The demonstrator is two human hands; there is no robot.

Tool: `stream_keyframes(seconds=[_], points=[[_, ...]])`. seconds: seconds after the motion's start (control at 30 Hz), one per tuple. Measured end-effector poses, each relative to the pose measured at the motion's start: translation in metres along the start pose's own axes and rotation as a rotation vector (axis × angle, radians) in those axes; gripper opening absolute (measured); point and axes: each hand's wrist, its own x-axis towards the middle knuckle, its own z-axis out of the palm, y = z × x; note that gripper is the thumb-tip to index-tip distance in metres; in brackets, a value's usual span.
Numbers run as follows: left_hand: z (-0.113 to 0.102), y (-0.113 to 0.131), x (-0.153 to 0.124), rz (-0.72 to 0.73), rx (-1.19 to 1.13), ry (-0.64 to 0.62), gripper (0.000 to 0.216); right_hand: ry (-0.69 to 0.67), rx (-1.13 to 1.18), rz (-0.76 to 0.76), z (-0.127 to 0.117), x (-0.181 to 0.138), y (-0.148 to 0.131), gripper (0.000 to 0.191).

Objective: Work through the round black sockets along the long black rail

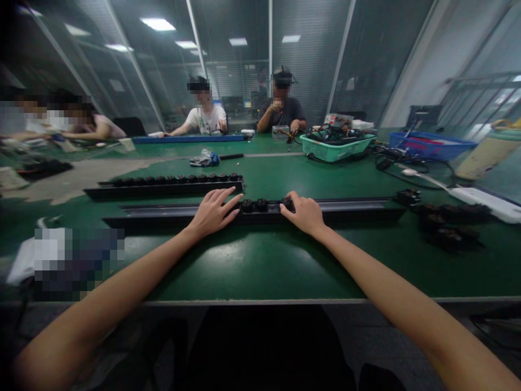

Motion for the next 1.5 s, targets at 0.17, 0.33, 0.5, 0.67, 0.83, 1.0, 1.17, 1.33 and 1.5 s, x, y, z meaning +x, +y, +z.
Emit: stream_keyframes(seconds=[0.17,0.33,0.5,0.67,0.83,1.0,1.17,1.33,1.5], points=[[0.005,-0.001,-0.001,0.031,0.025,0.03,0.054,0.033,-0.035,0.005,0.002,-0.001,-0.002,0.045],[0.006,0.001,-0.002,0.011,0.06,-0.006,0.055,0.057,-0.085,0.012,0.006,-0.002,-0.002,0.047],[0.008,0.002,-0.002,0.007,0.101,-0.017,0.053,0.123,-0.095,-0.019,0.01,-0.003,-0.003,0.047],[0.008,0.002,-0.001,0.01,0.123,-0.015,0.051,0.155,-0.105,-0.051,0.01,-0.003,-0.004,0.048],[0.007,0.001,0.0,0.014,0.123,-0.022,0.05,0.188,-0.088,-0.065,0.013,-0.001,-0.001,0.049],[0.007,0.002,0.001,-0.015,0.103,-0.054,0.052,0.207,-0.056,-0.055,0.019,0.001,0.002,0.049],[0.008,0.001,0.001,-0.017,0.1,-0.068,0.052,0.215,-0.062,-0.046,0.022,0.001,0.003,0.051],[0.007,0.002,0.0,-0.006,0.145,-0.071,0.054,0.263,-0.035,-0.027,0.023,0.0,0.003,0.046],[0.004,0.003,0.001,-0.01,0.165,-0.096,0.056,0.252,-0.015,-0.008,0.022,0.0,0.002,0.045]])
